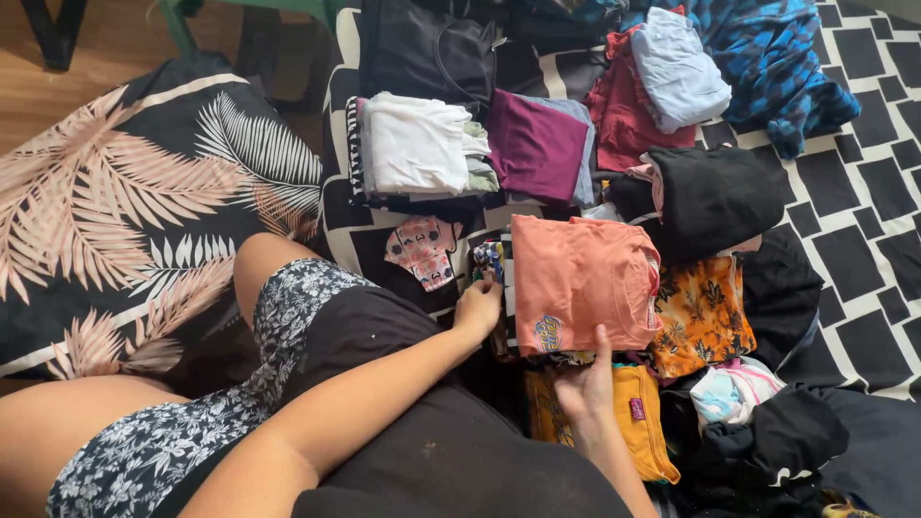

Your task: Folding various items of clothing and organizing them into stacks on a bed.

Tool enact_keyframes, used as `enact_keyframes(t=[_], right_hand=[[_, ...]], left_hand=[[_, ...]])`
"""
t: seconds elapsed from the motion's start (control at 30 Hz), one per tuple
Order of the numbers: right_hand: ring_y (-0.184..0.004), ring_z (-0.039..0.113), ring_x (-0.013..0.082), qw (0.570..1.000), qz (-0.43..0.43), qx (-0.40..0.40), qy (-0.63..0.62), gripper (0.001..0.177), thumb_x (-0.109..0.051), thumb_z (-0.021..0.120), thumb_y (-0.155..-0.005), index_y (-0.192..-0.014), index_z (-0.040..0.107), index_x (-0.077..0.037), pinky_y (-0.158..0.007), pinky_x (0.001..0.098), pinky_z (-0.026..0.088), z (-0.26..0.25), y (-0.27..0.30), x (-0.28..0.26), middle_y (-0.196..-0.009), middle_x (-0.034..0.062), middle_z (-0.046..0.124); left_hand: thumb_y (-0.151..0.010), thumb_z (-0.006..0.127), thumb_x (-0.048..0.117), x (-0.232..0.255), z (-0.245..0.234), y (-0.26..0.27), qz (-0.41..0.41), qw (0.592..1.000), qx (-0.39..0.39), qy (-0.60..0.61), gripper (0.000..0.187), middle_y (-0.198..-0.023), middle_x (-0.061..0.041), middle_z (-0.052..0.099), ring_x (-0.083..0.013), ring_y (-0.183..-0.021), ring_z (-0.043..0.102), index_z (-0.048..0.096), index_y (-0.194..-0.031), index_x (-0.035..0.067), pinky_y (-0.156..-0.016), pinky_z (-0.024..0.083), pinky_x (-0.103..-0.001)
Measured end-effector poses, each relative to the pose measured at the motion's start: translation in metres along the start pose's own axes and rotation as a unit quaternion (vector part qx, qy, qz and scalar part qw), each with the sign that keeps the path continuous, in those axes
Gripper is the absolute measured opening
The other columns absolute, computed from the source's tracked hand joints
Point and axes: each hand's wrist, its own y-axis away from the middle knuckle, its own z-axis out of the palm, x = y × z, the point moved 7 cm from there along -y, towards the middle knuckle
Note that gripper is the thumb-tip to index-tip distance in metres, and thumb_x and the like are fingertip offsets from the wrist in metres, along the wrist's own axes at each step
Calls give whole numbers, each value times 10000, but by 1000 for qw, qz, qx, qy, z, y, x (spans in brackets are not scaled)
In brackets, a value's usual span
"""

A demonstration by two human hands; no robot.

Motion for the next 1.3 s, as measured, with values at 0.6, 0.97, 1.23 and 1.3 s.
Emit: enact_keyframes(t=[0.6,0.97,1.23,1.3], right_hand=[[-1280,588,305,973,-161,154,60,620,-316,782,-871,-1317,388,-139,-1055,552,527,-39,-33,-74,-1364,101,574],[-1315,538,233,989,-140,22,43,553,-322,662,-960,-1482,498,-242,-1115,454,424,-54,-57,-73,-1483,-15,559],[-1287,544,220,965,-225,125,56,560,-245,576,-977,-1495,366,-231,-1041,481,466,-33,-28,-78,-1453,-7,531],[-1325,527,206,948,-285,112,89,540,-242,586,-1017,-1512,377,-188,-1090,432,448,-49,-35,-86,-1485,5,530]], left_hand=[[-895,615,70,64,-4,51,-75,918,-311,234,823,-1358,-65,575,-157,-1042,625,177,-1585,168,-799,554,-322],[-940,588,176,39,12,29,-23,933,-279,226,780,-1274,-155,629,-209,-976,635,179,-1602,119,-706,533,-342],[-1015,501,96,-10,27,-10,139,990,11,-18,464,-1119,-188,650,-328,-1025,677,416,-1470,68,-938,551,-405],[-941,534,69,-17,-11,-18,71,997,35,-16,548,-1089,-165,663,-327,-1006,687,410,-1475,79,-902,545,-416]])
